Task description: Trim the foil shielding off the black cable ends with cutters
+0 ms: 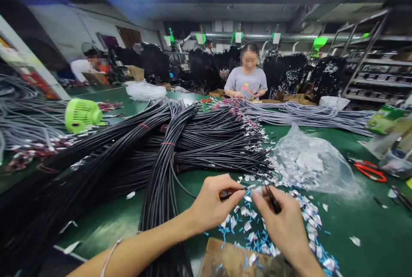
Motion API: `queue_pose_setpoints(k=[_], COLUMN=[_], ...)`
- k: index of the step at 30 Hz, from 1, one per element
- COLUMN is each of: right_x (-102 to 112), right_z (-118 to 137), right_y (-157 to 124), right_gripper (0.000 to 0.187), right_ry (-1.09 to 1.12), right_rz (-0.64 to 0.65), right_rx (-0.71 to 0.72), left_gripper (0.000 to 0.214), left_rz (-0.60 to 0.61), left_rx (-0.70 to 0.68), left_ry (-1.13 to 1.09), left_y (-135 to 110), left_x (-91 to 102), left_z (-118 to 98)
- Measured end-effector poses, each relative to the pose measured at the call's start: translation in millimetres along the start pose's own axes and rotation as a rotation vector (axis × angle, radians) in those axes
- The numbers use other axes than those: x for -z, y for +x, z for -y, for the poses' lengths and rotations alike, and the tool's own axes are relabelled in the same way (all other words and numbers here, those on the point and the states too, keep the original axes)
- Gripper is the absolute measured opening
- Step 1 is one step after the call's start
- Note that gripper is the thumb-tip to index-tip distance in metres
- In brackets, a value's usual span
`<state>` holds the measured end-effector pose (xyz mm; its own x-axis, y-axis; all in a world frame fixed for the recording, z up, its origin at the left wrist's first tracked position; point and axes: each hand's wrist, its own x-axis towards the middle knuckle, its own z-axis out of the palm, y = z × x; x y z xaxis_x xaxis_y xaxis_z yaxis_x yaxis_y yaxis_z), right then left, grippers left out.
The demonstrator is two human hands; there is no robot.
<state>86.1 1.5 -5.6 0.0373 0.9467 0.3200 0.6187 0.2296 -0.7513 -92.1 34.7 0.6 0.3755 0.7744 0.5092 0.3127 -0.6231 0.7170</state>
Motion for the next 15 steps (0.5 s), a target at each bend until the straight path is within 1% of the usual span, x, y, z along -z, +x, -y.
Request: queue_pose_setpoints(k=[2, 4, 7, 10, 12, 15], right_x=[-4.6, -5.7, -3.1, -0.2, 0.0, -2.3], right_z=[-3.5, -5.1, -6.5, -7.7, -6.8, -2.9], right_y=[-9.6, -13.1, -9.7, -5.8, -6.4, -10.5], right_gripper=[0.033, 0.03, 0.026, 0.025, 0.023, 0.015], right_ry=[0.018, 0.052, 0.085, 0.037, 0.01, -0.02], right_rz=[0.013, -0.001, -0.058, -0.094, -0.109, -0.168], right_rx=[0.015, 0.03, 0.024, 0.033, 0.08, 0.205], left_gripper=[0.013, 0.013, 0.013, 0.012, 0.013, 0.016], left_rz=[0.0, 0.004, 0.02, 0.046, 0.055, 0.061], left_rx=[-0.015, -0.032, -0.051, -0.087, -0.106, -0.102], left_ry=[0.004, 0.014, 0.042, 0.051, 0.058, 0.114], left_y=[-0.6, -0.7, -1.8, -4.5, -6.2, -7.8], left_x=[0.1, -0.3, -2.0, -3.5, -3.5, -2.3], left_z=[0.4, 1.1, 2.1, 2.1, 1.2, -1.3])
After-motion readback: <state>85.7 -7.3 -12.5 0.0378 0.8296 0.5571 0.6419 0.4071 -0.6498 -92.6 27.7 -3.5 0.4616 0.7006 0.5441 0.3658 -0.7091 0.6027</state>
